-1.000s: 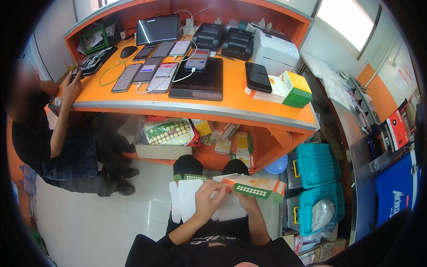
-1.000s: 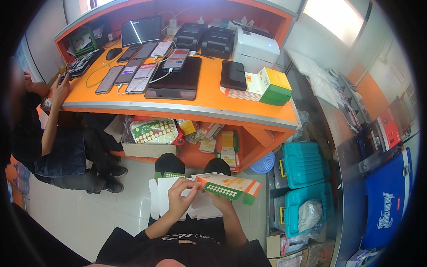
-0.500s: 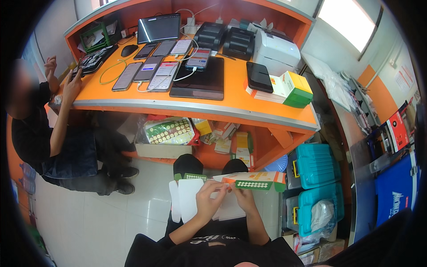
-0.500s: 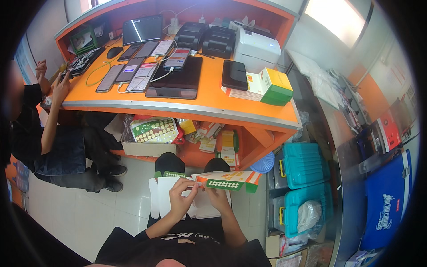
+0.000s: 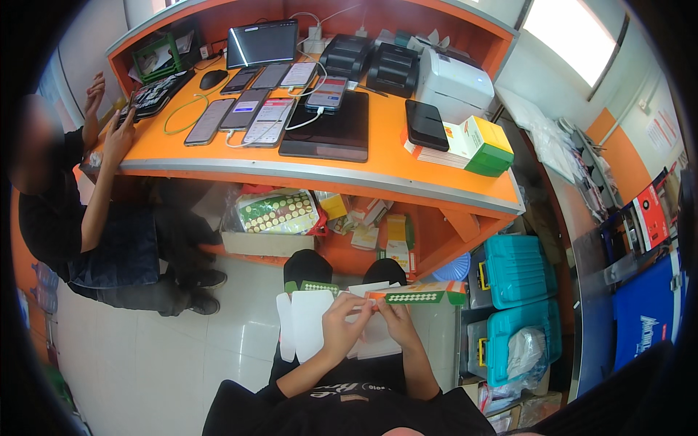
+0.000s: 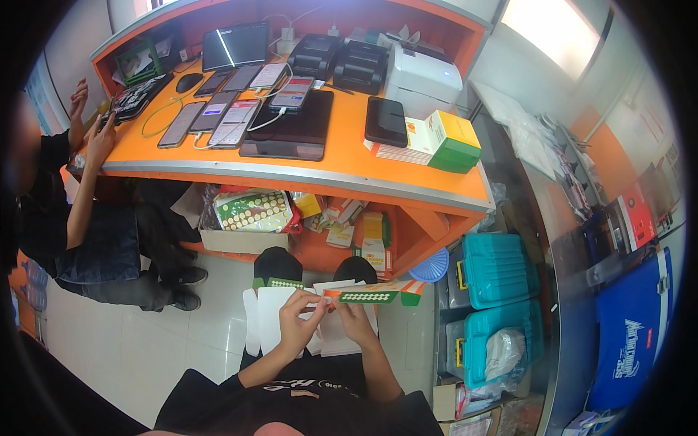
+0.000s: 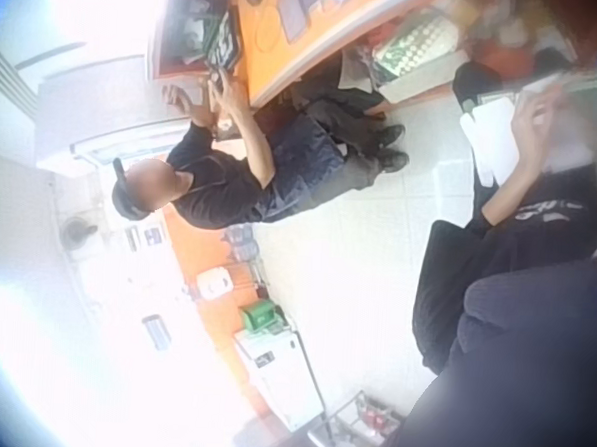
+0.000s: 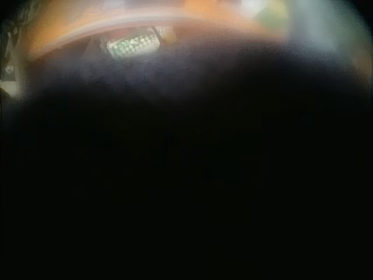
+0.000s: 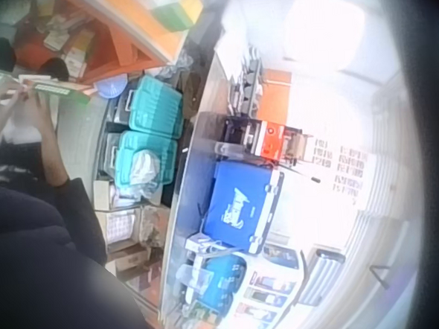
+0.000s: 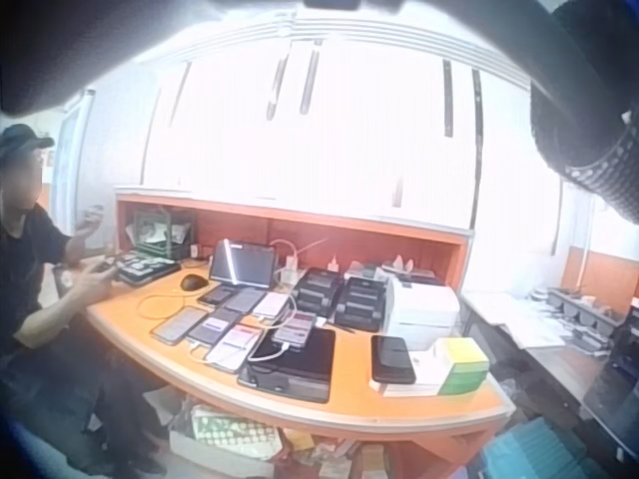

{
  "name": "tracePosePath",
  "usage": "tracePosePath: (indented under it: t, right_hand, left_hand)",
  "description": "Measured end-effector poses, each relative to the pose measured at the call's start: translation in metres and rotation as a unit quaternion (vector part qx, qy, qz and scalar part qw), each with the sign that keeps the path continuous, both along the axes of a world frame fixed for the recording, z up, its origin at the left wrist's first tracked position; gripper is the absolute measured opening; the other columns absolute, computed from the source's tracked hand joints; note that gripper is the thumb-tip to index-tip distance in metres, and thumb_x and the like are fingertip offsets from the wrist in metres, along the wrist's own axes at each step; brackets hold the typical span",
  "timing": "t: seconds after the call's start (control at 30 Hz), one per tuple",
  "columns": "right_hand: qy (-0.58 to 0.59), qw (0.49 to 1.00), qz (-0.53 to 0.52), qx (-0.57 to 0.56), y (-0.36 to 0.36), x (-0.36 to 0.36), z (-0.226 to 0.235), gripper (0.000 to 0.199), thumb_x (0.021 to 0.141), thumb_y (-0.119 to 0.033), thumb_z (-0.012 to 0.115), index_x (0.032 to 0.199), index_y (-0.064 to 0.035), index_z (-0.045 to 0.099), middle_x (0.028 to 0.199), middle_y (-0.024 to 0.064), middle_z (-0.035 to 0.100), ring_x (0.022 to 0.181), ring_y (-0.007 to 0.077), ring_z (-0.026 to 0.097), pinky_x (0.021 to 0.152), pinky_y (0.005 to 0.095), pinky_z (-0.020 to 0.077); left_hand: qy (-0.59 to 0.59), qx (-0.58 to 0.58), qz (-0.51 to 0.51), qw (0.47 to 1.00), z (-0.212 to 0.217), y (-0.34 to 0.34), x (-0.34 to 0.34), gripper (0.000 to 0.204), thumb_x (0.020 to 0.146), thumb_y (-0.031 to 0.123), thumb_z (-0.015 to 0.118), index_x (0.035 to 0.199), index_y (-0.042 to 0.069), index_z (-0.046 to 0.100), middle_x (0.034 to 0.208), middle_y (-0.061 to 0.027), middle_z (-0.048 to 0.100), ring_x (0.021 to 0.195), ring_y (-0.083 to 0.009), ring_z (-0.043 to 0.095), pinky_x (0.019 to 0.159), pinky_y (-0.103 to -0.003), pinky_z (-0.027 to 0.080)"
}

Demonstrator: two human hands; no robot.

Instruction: The person sits on the floor and repeatedly folds small rectangular boxes from flat paper, then places them on the orange counter. The person handles multiple boxes one at a time, folding edges and tucking flaps to form closed boxes.

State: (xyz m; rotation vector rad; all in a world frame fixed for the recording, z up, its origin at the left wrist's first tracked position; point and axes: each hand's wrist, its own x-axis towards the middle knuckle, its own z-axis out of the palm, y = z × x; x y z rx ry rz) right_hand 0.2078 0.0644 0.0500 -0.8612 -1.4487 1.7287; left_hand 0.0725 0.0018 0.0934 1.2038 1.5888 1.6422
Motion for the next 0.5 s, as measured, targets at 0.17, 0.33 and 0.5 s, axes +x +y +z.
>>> tracePosePath:
  t: [0.17,0.33,0.5]
  right_hand:
    - [0.036,0.996,-0.021,-0.082,-0.0015,-0.0021,-0.0010,0.025,0.102,-0.023,0.048,0.104,-0.0006,0.060,0.095,0.0033,0.060,0.088,0.0106,0.057,0.080,0.0272,0.0462]
    - [0.025,0.996,-0.056,-0.057,-0.0005,-0.0029,0.0007,0.016,0.094,-0.015,0.061,0.102,-0.0011,0.062,0.096,0.0044,0.063,0.085,0.0116,0.059,0.080,0.0273,0.0482]
    - [0.055,0.991,-0.101,-0.064,-0.0044,-0.0055,0.0072,0.027,0.088,-0.005,0.067,0.113,-0.0011,0.059,0.111,0.0086,0.062,0.097,0.0146,0.061,0.083,0.0292,0.0510]
  left_hand:
    - [-0.021,-0.018,-0.006,1.000,-0.0011,-0.0008,0.0011,0.009,0.084,0.004,0.069,0.091,-0.001,0.070,0.085,-0.0102,0.063,0.076,-0.0183,0.066,0.072,-0.029,0.058]
    - [-0.016,-0.019,-0.010,1.000,-0.0022,-0.0012,-0.0024,0.009,0.084,0.004,0.068,0.092,0.000,0.070,0.085,-0.0104,0.063,0.076,-0.0181,0.066,0.071,-0.029,0.058]
    - [-0.021,-0.010,-0.018,1.000,-0.0009,0.0007,-0.0057,0.009,0.084,0.004,0.068,0.092,0.001,0.072,0.085,-0.0099,0.063,0.077,-0.0189,0.065,0.073,-0.027,0.054]
